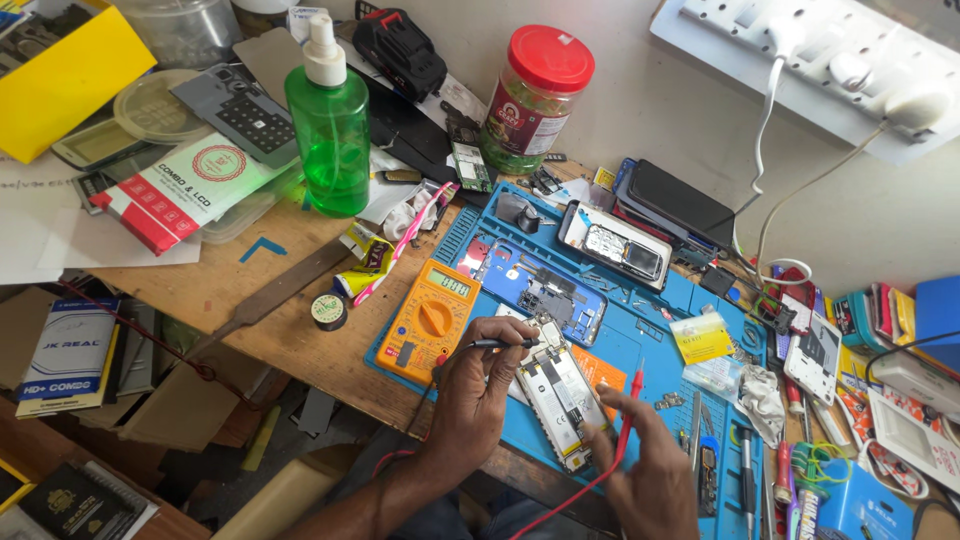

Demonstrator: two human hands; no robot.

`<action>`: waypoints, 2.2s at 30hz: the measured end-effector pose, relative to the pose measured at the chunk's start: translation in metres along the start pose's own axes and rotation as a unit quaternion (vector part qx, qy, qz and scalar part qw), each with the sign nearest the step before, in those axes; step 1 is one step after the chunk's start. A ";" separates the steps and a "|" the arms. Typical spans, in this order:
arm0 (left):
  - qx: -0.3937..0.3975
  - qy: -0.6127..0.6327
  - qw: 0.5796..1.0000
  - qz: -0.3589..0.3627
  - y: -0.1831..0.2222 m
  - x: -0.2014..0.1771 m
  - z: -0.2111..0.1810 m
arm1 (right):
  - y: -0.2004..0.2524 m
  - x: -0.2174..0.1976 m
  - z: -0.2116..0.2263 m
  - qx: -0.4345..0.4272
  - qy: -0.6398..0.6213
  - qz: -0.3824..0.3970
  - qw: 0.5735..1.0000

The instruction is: The person repairs a smartphone by opening the back cover, testing the battery with a multimeter, and using tweezers to adjust internal components. They connect a charging cable to verify power and manipulate small parts on the motherboard.

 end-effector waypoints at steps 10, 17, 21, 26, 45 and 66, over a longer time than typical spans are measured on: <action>0.102 -0.038 0.987 0.121 0.056 -0.058 -0.026 | 0.030 0.028 -0.029 -0.128 0.013 -0.087 0.988; 0.115 -0.376 0.835 0.386 0.083 -0.221 0.018 | 0.054 0.088 -0.018 -0.312 0.036 0.066 0.947; -0.086 -0.434 0.805 0.394 0.089 -0.333 0.067 | 0.082 0.149 0.046 -0.363 0.155 0.223 0.891; -0.144 -0.666 0.665 0.307 0.085 -0.419 0.102 | 0.085 0.095 0.092 -0.462 0.004 0.080 0.883; 0.183 -0.410 0.780 0.436 0.010 0.014 -0.025 | 0.070 0.004 -0.026 0.106 -0.109 -0.120 0.981; 0.193 -0.434 0.756 0.451 0.020 0.007 0.001 | 0.052 0.001 -0.020 -0.141 0.121 -0.067 0.980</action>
Point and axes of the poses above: each hand's wrist, its own y-axis away from the middle knuckle, its own x-axis out of the palm, z = x × y, the point moved 1 cm from there along -y, towards the middle knuckle, and after that the axes turned 2 degrees about x, right-handed, at the moved point
